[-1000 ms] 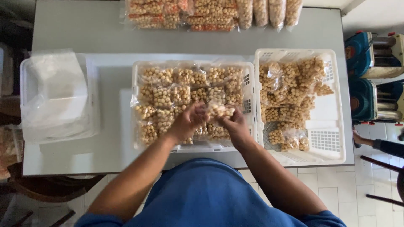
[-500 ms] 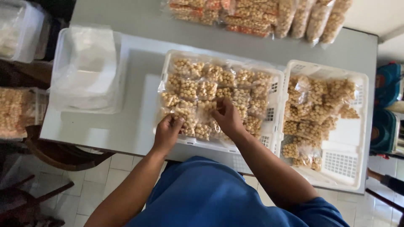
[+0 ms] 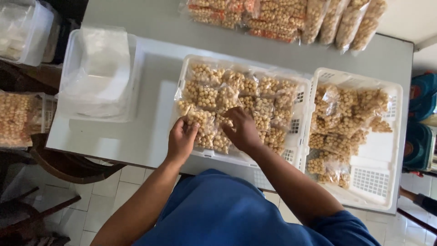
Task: Packing small sealed bags of snacks into a plastic crate for distribution.
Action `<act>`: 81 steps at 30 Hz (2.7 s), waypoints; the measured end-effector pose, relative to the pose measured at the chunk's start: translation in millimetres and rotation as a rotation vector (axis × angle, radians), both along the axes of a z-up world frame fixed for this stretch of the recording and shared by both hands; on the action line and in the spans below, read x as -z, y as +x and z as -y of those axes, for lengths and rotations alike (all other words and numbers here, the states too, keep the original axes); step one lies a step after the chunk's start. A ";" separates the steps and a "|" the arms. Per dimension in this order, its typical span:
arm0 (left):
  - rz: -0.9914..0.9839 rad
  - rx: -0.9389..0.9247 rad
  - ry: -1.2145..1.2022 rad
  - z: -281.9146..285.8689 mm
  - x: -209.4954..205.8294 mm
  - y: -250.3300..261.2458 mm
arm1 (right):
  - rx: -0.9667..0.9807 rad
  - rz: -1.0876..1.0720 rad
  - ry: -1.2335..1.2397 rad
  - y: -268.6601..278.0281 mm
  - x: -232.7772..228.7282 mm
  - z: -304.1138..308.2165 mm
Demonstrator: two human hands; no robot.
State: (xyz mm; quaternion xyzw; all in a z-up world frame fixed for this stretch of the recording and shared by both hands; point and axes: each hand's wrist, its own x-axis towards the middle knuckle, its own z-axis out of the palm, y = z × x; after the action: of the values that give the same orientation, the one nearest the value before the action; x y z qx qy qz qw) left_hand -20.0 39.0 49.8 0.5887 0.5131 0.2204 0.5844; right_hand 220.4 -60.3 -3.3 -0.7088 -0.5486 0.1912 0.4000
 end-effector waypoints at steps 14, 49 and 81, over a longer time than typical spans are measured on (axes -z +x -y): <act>0.023 0.337 0.395 4.1 -18.4 40.9 | 0.256 -0.687 -0.270 9.8 -11.0 15.6; -0.328 0.486 0.995 0.6 23.1 60.7 | 0.792 -0.069 -1.226 200.2 33.8 294.0; -0.215 0.565 0.936 14.6 25.9 61.1 | 0.891 -0.207 -0.609 252.2 121.6 403.7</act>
State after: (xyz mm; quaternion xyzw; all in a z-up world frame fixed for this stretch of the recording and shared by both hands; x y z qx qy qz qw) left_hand 41.1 24.3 23.9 0.9192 0.2397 0.1983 0.2413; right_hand 472.6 -464.0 -124.9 -0.9338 -0.0730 0.2221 0.2708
